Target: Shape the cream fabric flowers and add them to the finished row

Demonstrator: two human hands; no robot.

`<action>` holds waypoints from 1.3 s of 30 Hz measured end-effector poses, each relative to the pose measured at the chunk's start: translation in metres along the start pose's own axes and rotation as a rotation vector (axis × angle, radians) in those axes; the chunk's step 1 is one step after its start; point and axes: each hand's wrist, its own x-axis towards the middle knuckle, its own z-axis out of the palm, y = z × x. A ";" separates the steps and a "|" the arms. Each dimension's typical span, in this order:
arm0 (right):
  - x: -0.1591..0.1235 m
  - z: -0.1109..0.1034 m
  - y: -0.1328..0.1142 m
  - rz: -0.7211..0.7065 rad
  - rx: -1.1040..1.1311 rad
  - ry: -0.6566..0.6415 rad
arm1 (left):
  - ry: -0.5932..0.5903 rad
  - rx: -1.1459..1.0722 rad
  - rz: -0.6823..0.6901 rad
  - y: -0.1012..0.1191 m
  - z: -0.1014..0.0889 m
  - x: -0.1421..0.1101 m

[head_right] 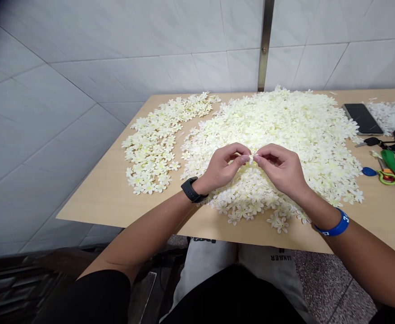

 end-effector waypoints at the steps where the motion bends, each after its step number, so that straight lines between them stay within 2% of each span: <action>1: 0.000 0.000 0.000 -0.004 -0.002 -0.001 | 0.000 -0.002 -0.005 0.000 0.000 0.000; 9: -0.001 -0.002 0.002 -0.027 -0.036 0.014 | 0.001 0.005 -0.021 -0.002 -0.001 0.001; 16: -0.003 0.000 0.006 -0.143 -0.167 0.098 | -0.004 -0.020 -0.088 -0.001 0.004 -0.002; 19: -0.003 0.002 0.006 -0.160 -0.155 0.090 | 0.054 -0.022 -0.117 -0.003 0.008 -0.004; 23: -0.003 0.004 0.008 -0.093 -0.098 0.048 | 0.115 -0.008 -0.151 -0.006 0.009 -0.005; 26: -0.003 0.005 0.010 -0.116 -0.125 0.019 | 0.112 -0.010 -0.186 -0.004 0.008 -0.004; 29: -0.003 0.004 0.010 -0.175 -0.171 0.047 | 0.097 -0.025 -0.225 -0.001 0.006 -0.003; 33: -0.003 0.003 0.010 -0.176 -0.199 0.083 | 0.094 -0.006 -0.204 0.003 0.005 -0.002; 39: -0.003 0.001 0.009 -0.187 -0.187 0.052 | 0.072 -0.004 -0.148 0.004 0.006 -0.001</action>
